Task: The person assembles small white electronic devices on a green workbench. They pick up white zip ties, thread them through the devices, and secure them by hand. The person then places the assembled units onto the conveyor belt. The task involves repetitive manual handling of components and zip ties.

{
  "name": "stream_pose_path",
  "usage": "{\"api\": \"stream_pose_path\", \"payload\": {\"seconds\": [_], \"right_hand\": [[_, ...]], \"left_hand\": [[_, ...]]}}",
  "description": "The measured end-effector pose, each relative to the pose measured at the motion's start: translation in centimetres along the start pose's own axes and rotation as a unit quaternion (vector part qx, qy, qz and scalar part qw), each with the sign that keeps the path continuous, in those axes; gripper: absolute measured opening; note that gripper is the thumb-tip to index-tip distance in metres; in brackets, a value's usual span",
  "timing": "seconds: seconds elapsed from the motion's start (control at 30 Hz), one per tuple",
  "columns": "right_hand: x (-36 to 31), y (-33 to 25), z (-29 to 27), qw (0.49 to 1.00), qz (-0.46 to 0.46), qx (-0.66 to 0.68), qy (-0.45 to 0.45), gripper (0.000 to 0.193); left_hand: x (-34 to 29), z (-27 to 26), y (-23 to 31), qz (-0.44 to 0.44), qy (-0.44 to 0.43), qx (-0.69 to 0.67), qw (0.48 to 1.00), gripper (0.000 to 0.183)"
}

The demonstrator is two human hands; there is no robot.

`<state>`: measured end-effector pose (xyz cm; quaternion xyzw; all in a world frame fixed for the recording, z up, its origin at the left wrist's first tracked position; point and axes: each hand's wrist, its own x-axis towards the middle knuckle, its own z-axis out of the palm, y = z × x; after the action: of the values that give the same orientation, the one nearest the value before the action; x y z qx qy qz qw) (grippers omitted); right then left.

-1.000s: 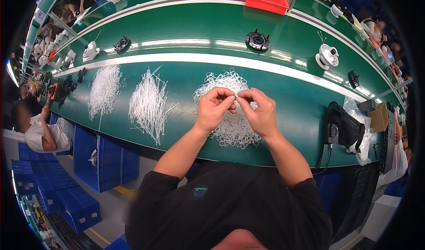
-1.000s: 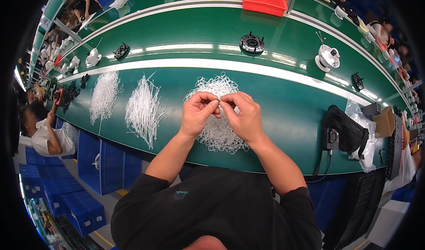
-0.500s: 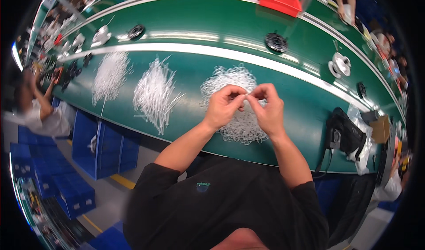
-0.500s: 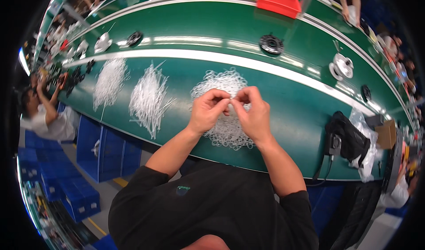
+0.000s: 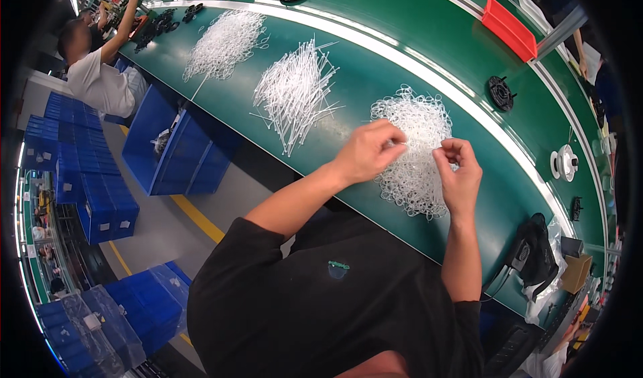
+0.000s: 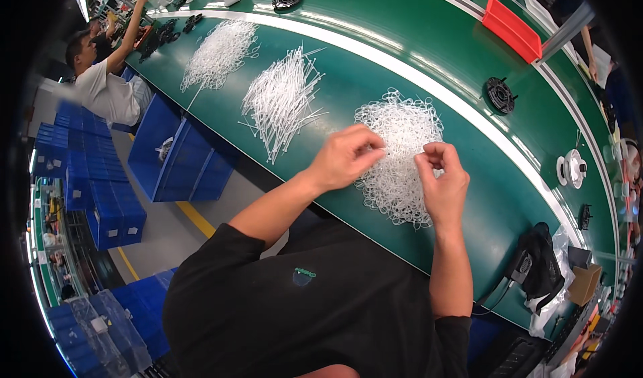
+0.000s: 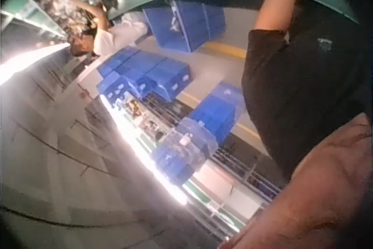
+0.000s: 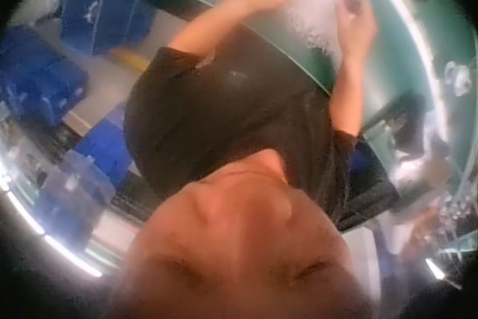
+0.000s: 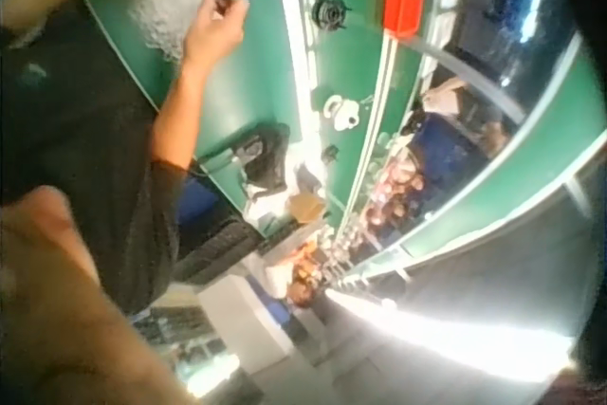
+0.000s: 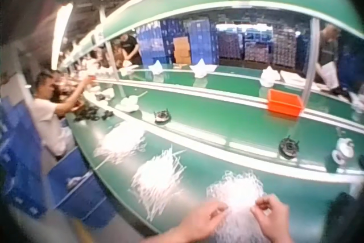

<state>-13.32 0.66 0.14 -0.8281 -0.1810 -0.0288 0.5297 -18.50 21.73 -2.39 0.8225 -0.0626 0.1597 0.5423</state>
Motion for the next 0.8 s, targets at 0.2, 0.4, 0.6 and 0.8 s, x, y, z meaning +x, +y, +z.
{"api": "stream_pose_path", "payload": {"seconds": [0.2, 0.4, 0.6, 0.8], "right_hand": [[0.4, 0.6, -2.0, 0.999, -0.007, -0.041, 0.024, 0.013], [0.5, 1.3, -1.8, 1.000, 0.007, -0.024, 0.019, 0.013], [0.5, 1.2, -1.8, 1.000, 0.001, -0.023, 0.014, 0.011], [0.4, 0.9, -2.2, 1.000, -0.007, -0.021, 0.006, 0.010]], "left_hand": [[-3.0, -8.4, -3.0, -0.106, 0.103, 0.254, 0.956, 0.010], [-4.7, -10.7, -4.7, -0.225, 0.081, 0.356, 0.903, 0.009], [-4.3, -10.6, -4.9, -0.217, 0.052, 0.392, 0.893, 0.009], [-3.9, -10.8, -3.9, -0.188, 0.069, 0.395, 0.896, 0.010]]}}
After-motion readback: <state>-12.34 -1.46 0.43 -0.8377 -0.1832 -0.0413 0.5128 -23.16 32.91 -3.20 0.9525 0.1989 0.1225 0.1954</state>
